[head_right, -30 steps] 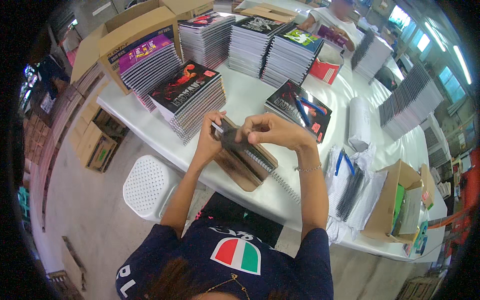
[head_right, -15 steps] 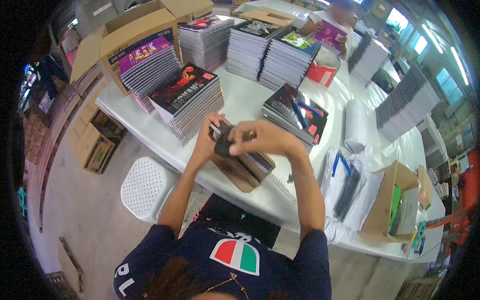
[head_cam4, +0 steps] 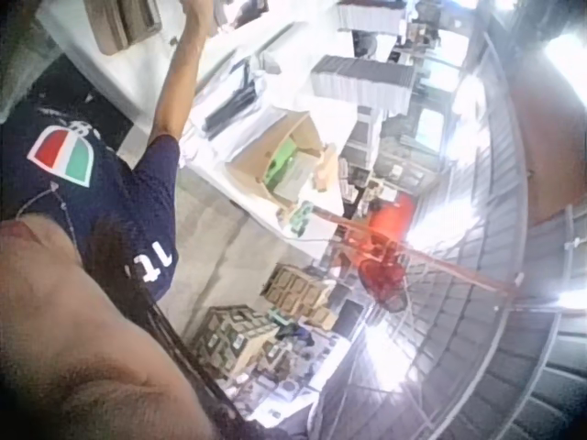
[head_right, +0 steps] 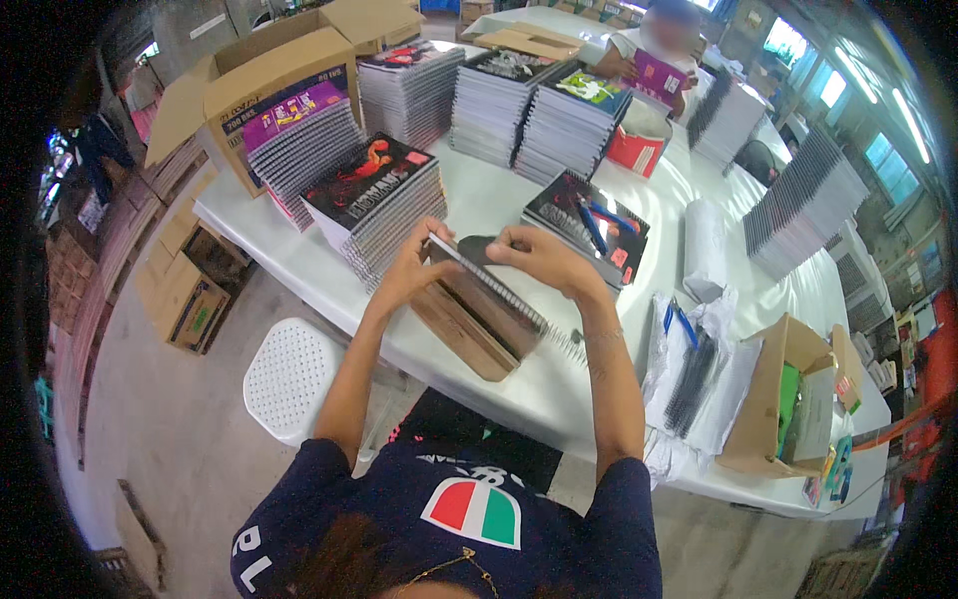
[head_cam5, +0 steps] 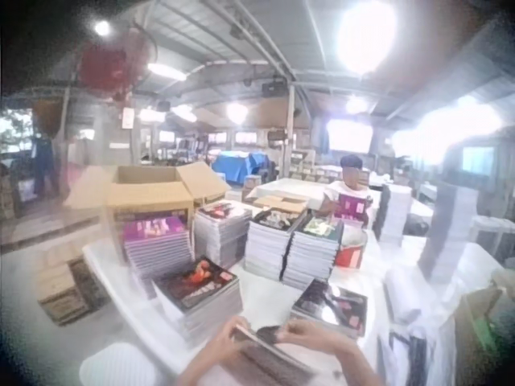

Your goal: The person places a notebook onto a wooden stand, threads a plastic spiral through the punched holes by hand, and trims the excess spiral using blue shears before stacking the completed notebook on a pile.

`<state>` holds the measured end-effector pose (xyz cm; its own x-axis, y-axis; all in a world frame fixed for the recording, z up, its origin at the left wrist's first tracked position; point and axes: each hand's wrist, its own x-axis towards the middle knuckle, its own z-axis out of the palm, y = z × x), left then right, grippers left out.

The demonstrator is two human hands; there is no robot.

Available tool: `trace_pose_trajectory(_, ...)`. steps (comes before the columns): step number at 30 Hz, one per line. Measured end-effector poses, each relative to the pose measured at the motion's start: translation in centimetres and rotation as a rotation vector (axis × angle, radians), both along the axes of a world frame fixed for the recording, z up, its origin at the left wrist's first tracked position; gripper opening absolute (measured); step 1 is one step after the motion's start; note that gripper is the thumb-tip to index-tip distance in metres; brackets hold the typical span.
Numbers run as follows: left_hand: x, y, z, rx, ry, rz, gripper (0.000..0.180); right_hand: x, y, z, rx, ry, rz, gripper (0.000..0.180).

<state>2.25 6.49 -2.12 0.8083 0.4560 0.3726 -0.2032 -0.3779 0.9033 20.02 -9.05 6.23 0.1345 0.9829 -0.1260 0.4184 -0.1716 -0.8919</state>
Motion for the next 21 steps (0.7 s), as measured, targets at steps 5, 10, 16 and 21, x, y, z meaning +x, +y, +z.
trace_pose_trajectory(5, 0.0, -0.1, 0.3, -0.037, 0.011, -0.030, 0.041, 0.3, 0.2, -0.5, -0.108, -0.364, -0.111, 0.025)
trace_pose_trajectory(10, 0.0, 0.1, 0.0, 0.050, -0.038, -0.004, 0.038, -0.2, -1.1, -1.2, 0.103, -0.262, -0.068, 0.038)
trace_pose_trajectory(16, -0.2, -0.1, 0.6, 0.001, -0.063, 0.006, 0.048, 0.9, -0.8, -2.5, 0.175, 0.203, -0.234, 0.040)
trace_pose_trajectory(21, 1.1, -0.2, -0.5, -0.164, -0.109, 0.004, 0.056, 2.4, 0.7, -3.5, -0.120, -0.719, -0.096, 0.047)
